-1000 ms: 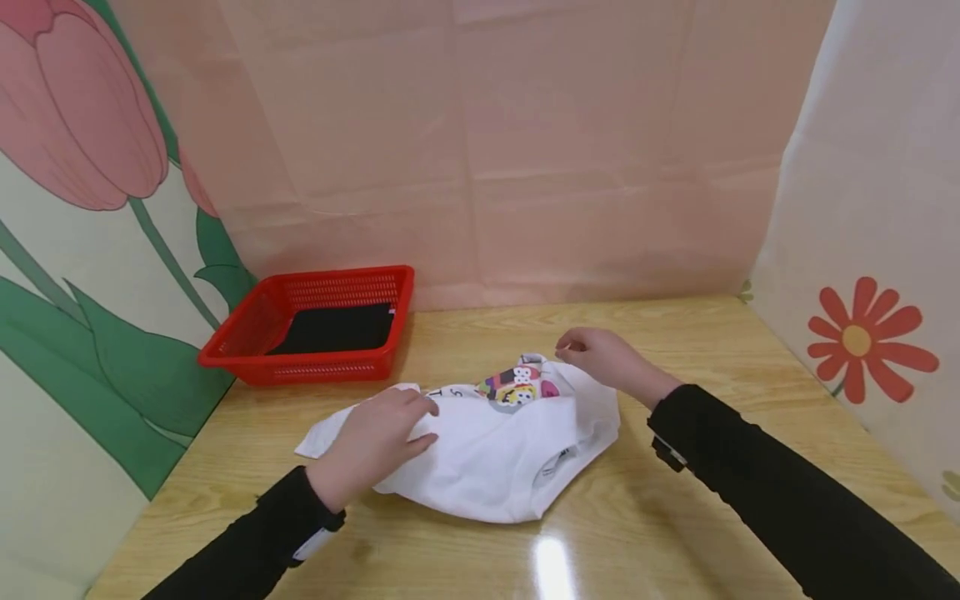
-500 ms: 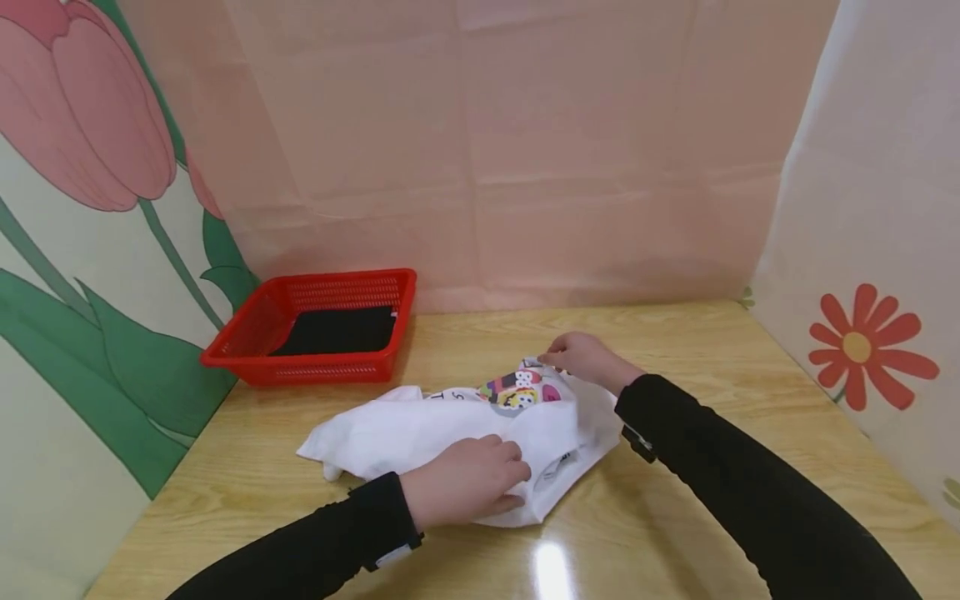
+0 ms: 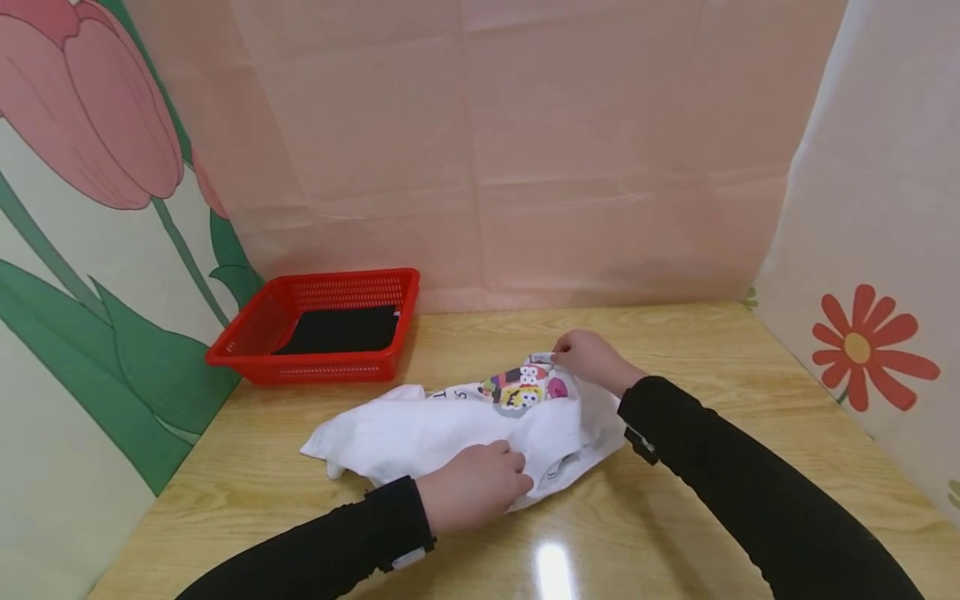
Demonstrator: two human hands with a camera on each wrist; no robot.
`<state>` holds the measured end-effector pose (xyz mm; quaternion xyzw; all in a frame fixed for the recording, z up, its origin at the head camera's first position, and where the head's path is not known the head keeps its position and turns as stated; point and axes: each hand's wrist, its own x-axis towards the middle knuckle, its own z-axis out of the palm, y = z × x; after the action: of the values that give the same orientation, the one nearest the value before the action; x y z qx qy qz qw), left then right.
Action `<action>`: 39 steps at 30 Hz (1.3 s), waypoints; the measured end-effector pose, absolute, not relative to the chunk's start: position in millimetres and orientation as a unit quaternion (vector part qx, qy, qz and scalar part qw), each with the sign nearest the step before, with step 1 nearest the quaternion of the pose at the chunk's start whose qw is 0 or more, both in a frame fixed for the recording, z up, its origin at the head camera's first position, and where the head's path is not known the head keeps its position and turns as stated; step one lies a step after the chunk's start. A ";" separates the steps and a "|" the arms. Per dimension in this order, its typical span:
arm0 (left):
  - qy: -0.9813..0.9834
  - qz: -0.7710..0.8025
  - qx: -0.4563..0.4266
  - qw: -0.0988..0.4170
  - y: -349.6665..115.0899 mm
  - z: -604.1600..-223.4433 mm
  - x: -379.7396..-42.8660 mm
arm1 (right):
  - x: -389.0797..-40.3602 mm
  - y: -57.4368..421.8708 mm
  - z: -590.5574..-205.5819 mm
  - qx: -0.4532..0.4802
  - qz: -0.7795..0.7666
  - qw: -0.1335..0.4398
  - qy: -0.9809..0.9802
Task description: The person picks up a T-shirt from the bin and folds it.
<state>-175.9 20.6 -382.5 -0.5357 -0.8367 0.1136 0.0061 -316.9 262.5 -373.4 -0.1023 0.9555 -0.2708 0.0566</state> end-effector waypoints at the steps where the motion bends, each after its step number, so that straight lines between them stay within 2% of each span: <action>1: -0.838 0.107 -0.534 0.005 20.1 -382.5 -177.1 | -316.7 264.6 -371.6 -0.098 -0.277 0.057 0.954; 9: -0.851 0.048 -0.522 0.025 15.9 -376.2 -186.5 | -313.8 286.0 -357.3 -0.083 -0.311 0.043 0.946; 17: -0.842 0.000 -0.527 0.111 7.2 -342.7 -185.3 | -308.6 313.5 -344.6 -0.076 -0.346 -0.022 0.935; 23: -0.849 -0.066 -0.494 0.173 -11.9 -309.7 -196.2 | -306.4 329.3 -327.8 -0.068 -0.371 -0.081 0.923; 32: -0.841 -0.195 -0.429 0.264 -42.6 -267.9 -224.9 | -300.4 346.9 -293.9 -0.073 -0.484 -0.075 0.869; 35: -0.840 -0.229 -0.402 0.285 -47.2 -255.1 -234.1 | -299.8 347.2 -279.8 -0.088 -0.517 -0.111 0.844; 39: -0.839 -0.293 -0.365 0.277 -48.2 -239.2 -244.9 | -301.2 342.5 -260.3 -0.101 -0.545 -0.173 0.814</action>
<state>-244.9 -48.2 -239.2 -0.3647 -0.8393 -0.2931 0.2770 -301.2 342.5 -260.3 -0.1013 0.8138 -0.5453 -0.1734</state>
